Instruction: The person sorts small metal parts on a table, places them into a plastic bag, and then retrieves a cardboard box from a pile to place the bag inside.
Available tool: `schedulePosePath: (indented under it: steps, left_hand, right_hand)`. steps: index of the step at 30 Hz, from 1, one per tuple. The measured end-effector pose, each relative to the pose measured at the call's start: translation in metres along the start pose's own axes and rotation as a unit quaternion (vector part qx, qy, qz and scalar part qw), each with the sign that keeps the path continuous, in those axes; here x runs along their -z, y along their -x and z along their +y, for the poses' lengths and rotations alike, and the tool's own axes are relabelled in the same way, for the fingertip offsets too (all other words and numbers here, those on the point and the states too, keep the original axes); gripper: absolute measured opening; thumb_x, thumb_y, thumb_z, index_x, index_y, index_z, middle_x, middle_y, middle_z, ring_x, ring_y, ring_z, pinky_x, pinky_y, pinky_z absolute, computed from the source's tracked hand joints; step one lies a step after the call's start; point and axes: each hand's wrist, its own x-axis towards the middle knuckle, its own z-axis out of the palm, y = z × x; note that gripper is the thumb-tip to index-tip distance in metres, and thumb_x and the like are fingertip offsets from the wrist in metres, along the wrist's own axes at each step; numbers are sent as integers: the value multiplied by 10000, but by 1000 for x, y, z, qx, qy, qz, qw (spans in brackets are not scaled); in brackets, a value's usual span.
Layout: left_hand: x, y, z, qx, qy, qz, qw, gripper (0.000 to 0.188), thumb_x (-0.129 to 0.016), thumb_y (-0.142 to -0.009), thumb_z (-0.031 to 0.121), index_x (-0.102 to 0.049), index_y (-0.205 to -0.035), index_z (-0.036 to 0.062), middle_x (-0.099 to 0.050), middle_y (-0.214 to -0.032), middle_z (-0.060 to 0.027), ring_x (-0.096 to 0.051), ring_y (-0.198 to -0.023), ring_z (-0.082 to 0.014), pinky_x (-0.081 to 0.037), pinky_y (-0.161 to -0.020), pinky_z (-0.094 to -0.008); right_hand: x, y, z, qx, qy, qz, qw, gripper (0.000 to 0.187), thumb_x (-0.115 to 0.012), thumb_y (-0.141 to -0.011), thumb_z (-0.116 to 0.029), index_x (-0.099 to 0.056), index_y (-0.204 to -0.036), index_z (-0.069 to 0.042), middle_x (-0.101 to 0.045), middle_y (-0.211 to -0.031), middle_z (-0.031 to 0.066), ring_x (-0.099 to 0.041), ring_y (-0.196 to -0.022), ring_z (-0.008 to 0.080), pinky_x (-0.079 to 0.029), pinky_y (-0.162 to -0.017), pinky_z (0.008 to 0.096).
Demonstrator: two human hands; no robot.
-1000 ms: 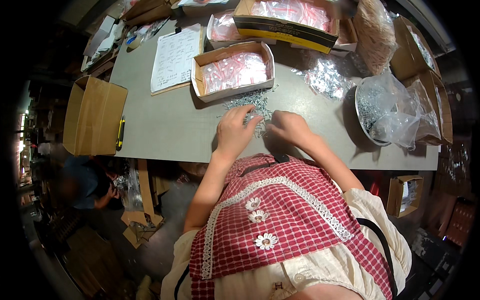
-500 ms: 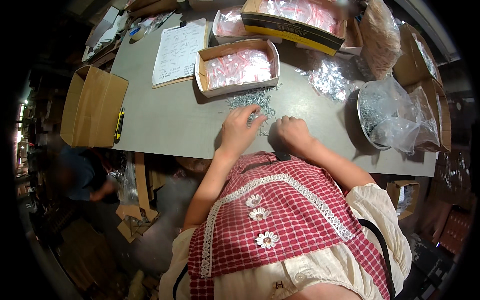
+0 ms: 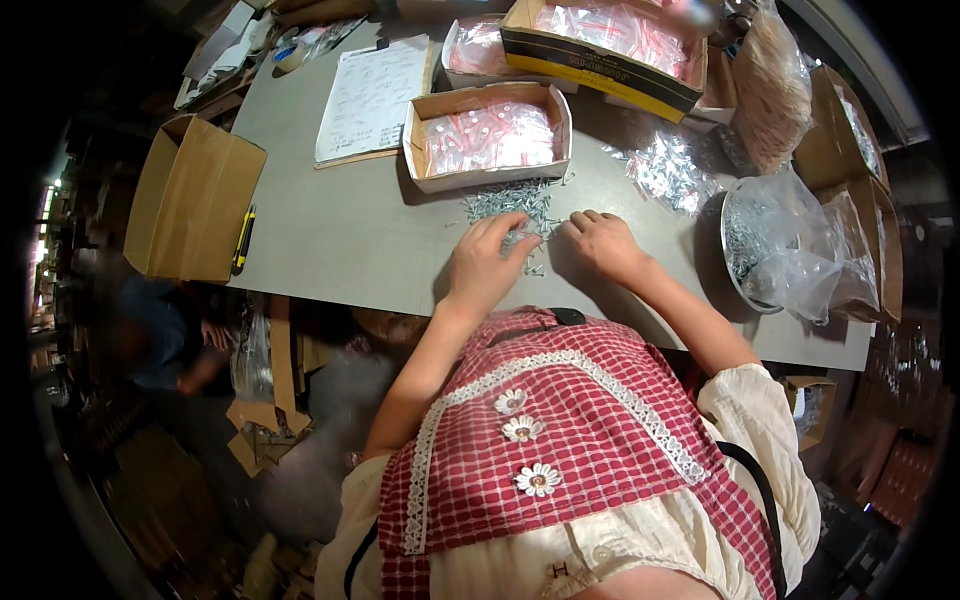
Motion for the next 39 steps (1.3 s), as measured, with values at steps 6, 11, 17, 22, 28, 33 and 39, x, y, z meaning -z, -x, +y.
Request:
schedulePosePath:
  steps: [6,11,17,22,28,33,39]
  left_hand:
    - [-7,2,1,-12,13,-45,999,287,-769,-796,199,-687,-1027,49,-705,-979,-110,-668,-905,-277,-519,-785,-362]
    - [-8,3,5,-32,55,-59,996,313,-776,-786,180,-690,-1062,59,-707,-1016,-102,-671,-931,-272,-523,-812,-357]
    - [-5,1,6,-54,82,-60,993,364,-787,-775,164,-683,-1100,38,-705,-1039,-121,-674,-945,-269,-528,-825,-350]
    - [-2,0,9,-31,108,-73,991,374,-796,-773,162,-685,-1105,29,-708,-1037,-127,-677,-955,-252,-527,-828,-335]
    - [-3,1,8,-17,167,-80,983,379,-792,-784,167,-687,-1122,33,-711,-1055,-119,-683,-950,-225,-527,-827,-323]
    - [-1,-1,8,41,186,-82,978,354,-752,-824,170,-681,-1143,34,-713,-1069,-110,-678,-930,-179,-525,-825,-306]
    - [4,-12,12,82,246,-72,963,225,-666,-894,143,-679,-1067,0,-709,-963,-65,-649,-819,-110,-519,-725,-251]
  right_hand:
    - [9,8,5,-74,34,-128,988,127,-640,-735,-170,-633,-813,-70,-641,-797,81,-664,-734,253,-529,-620,365]
    - [62,-7,3,-135,-425,37,894,182,-677,-745,-146,-665,-889,-35,-637,-815,94,-649,-727,250,-521,-642,341]
    - [80,-13,-10,-22,-411,121,903,187,-681,-794,-47,-692,-980,-34,-649,-885,111,-653,-766,255,-522,-667,321]
    - [80,-9,-12,-46,-446,136,883,257,-678,-796,-4,-698,-1048,-48,-664,-947,116,-666,-818,269,-529,-696,332]
    - [82,-10,-12,28,-355,163,920,254,-666,-802,15,-687,-1048,-50,-634,-1107,110,-643,-966,280,-521,-803,360]
    - [97,-13,-13,-66,-423,151,891,171,-666,-814,-18,-652,-983,-39,-645,-1067,101,-644,-953,290,-520,-806,381]
    - [91,-11,-7,-173,-469,16,866,119,-641,-899,-91,-622,-996,-24,-652,-838,67,-656,-731,179,-521,-667,309]
